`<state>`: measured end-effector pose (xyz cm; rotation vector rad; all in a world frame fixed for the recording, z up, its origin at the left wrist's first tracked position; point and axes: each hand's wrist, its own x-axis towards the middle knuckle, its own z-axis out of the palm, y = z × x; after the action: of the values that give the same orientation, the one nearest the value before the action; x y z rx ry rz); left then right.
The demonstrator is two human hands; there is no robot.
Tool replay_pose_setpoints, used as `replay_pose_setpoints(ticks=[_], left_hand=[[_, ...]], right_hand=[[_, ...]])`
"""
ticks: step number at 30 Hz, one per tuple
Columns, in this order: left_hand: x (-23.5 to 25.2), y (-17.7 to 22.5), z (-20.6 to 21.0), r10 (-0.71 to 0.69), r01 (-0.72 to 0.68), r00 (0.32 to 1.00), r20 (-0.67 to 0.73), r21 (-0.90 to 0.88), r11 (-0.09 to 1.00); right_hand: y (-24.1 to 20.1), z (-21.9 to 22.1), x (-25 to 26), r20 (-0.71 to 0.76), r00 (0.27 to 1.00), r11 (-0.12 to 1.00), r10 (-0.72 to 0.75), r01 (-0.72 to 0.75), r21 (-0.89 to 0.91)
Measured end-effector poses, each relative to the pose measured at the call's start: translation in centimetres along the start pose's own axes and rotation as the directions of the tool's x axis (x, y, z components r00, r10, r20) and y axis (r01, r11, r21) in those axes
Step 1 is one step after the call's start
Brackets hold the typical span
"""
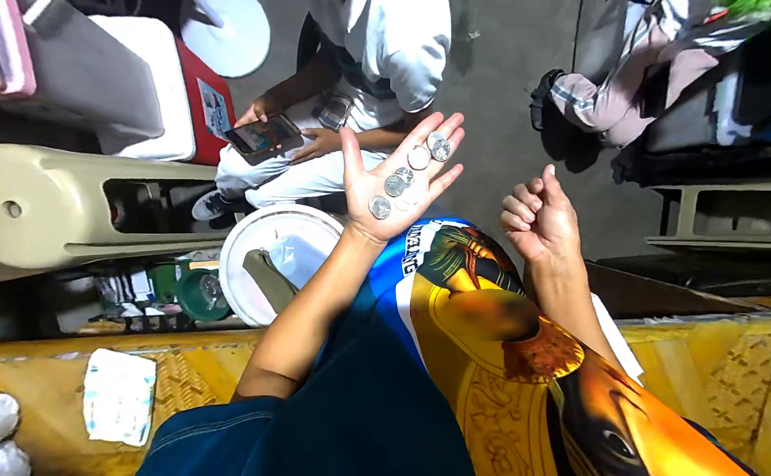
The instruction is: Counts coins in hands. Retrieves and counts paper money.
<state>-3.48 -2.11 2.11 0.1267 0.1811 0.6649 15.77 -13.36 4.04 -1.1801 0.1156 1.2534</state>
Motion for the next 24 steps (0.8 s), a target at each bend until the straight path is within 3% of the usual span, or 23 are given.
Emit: replay_pose_setpoints(ticks=[2,5,6,8,10,12,18,21,24], left_hand=[[-0.2,0.1,0.0,0.004,-0.005,1.000,-0.025,-0.017,1.000],[-0.5,0.2,0.0,0.010,-0.011,0.999,-0.034,-0.030,0.999],[-0.5,0.3,0.0,0.012,-0.013,1.000,-0.028,-0.030,0.999],[-0.7,0.4,0.0,0.020,-0.021,1.000,-0.023,-0.040,0.999],[-0.7,0.6,-0.1,0.028,-0.028,1.000,0.007,-0.057,0.998],[-0.8,0.7,-0.2,0.039,-0.035,0.998,0.058,-0.074,0.997],[-0.8,0.9,0.6,0.060,-0.062,0.994,0.089,0.019,0.998],[-0.8,0.9,0.8,0.061,-0.063,0.995,0.080,0.029,0.998],[-0.7,0.9,0.4,0.051,-0.053,0.992,0.116,0.017,0.998]], right_hand=[[0.2,1.1,-0.4,0.100,0.992,0.976,-0.076,0.095,-0.198],[0.5,3.3,-1.1,0.285,0.943,0.823,-0.171,0.296,-0.485],[0.1,4.7,-1.7,0.281,0.948,0.756,-0.151,0.294,-0.585],[-1.5,8.7,-3.7,0.135,0.991,0.605,-0.010,0.114,-0.788],[0.6,6.3,-2.2,0.453,0.861,0.553,-0.231,0.500,-0.667],[1.2,5.5,-1.7,0.610,0.732,0.442,-0.302,0.675,-0.591],[2.8,5.8,-3.0,0.737,0.562,0.123,-0.375,0.818,-0.561],[3.8,6.1,-3.5,0.752,0.519,0.066,-0.407,0.838,-0.542],[3.1,6.0,-2.7,0.701,0.528,0.068,-0.480,0.819,-0.570]])
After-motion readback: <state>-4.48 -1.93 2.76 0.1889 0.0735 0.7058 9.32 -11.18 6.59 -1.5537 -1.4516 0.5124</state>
